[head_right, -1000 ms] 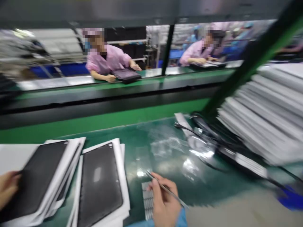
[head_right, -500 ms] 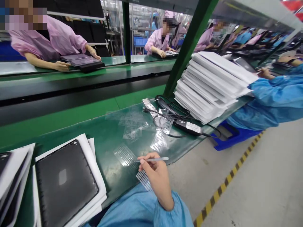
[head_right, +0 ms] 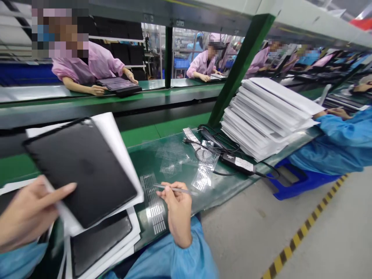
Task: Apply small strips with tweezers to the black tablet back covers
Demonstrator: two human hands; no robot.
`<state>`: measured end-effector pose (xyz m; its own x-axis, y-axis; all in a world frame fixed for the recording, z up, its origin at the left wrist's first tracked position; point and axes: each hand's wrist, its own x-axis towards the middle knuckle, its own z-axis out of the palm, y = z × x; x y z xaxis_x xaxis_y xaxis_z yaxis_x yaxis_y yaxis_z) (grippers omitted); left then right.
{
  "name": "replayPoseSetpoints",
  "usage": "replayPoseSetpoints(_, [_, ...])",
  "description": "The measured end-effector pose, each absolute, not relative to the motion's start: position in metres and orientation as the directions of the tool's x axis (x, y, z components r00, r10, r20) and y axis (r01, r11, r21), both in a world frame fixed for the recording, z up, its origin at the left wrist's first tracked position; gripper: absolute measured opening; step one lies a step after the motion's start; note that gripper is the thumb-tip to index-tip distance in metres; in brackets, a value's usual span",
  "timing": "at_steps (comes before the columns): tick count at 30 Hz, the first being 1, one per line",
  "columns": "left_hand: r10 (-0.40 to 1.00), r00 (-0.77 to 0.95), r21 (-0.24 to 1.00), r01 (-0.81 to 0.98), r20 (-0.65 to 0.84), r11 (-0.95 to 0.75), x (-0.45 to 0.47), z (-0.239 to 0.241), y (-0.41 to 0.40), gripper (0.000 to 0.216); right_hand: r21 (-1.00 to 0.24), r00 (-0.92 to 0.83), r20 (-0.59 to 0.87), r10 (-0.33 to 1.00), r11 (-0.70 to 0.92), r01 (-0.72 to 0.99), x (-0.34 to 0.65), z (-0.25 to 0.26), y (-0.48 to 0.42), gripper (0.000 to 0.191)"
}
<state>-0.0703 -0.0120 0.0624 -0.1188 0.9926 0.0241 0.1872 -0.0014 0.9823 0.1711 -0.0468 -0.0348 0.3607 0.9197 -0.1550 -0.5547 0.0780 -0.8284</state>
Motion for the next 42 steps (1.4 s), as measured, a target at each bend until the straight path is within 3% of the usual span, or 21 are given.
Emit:
replayPoseSetpoints(2, [0.999,-0.04,0.999,0.025,-0.024,0.025,-0.05,0.046,-0.002,0.041,-0.905,0.314,-0.14,0.939,0.007,-0.424,0.186,-0.038,-0.053,0.024])
replayPoseSetpoints(5, [0.996,0.083,0.999,0.012,0.037,-0.038,-0.021,0.024,0.006,0.044,-0.948,0.217,-0.13,0.967,-0.057,-0.314,0.2,-0.044,-0.061,0.024])
replayPoseSetpoints(8, [0.984,0.168,0.991,0.114,0.053,-0.073,-0.005,0.012,0.008,0.043,-0.961,0.126,-0.119,0.985,-0.082,-0.263,0.203,-0.047,-0.065,0.02])
replayPoseSetpoints(13, [0.979,0.196,0.94,0.32,0.06,-0.122,-0.004,0.001,0.003,0.034,-0.962,0.138,-0.145,0.98,-0.107,-0.251,0.202,-0.048,-0.065,0.019])
replayPoseSetpoints(18, [0.97,0.19,0.777,0.584,0.149,-0.233,-0.007,-0.011,-0.005,0.021,-0.966,0.127,-0.162,0.979,-0.13,-0.225,0.204,-0.047,-0.064,0.02])
replayPoseSetpoints(22, [0.936,0.23,0.634,0.689,0.266,-0.35,-0.004,-0.01,-0.006,0.019,-0.974,0.111,-0.16,0.981,-0.139,-0.179,0.207,-0.045,-0.064,0.018])
replayPoseSetpoints(27, [0.851,0.29,0.537,0.675,0.438,-0.506,-0.001,-0.003,-0.005,0.012,-0.97,0.088,-0.185,0.979,-0.167,-0.175,0.21,-0.044,-0.063,0.017])
replayPoseSetpoints(40, [0.809,0.339,0.563,0.588,0.481,-0.581,-0.002,-0.002,-0.006,0.005,-0.961,0.15,-0.211,0.966,-0.177,-0.214,0.208,-0.042,-0.064,0.019])
replayPoseSetpoints(42, [0.789,0.325,0.564,0.562,0.521,-0.605,-0.001,-0.002,-0.005,0.013,-0.957,0.172,-0.228,0.958,-0.188,-0.221,0.206,-0.039,-0.064,0.019])
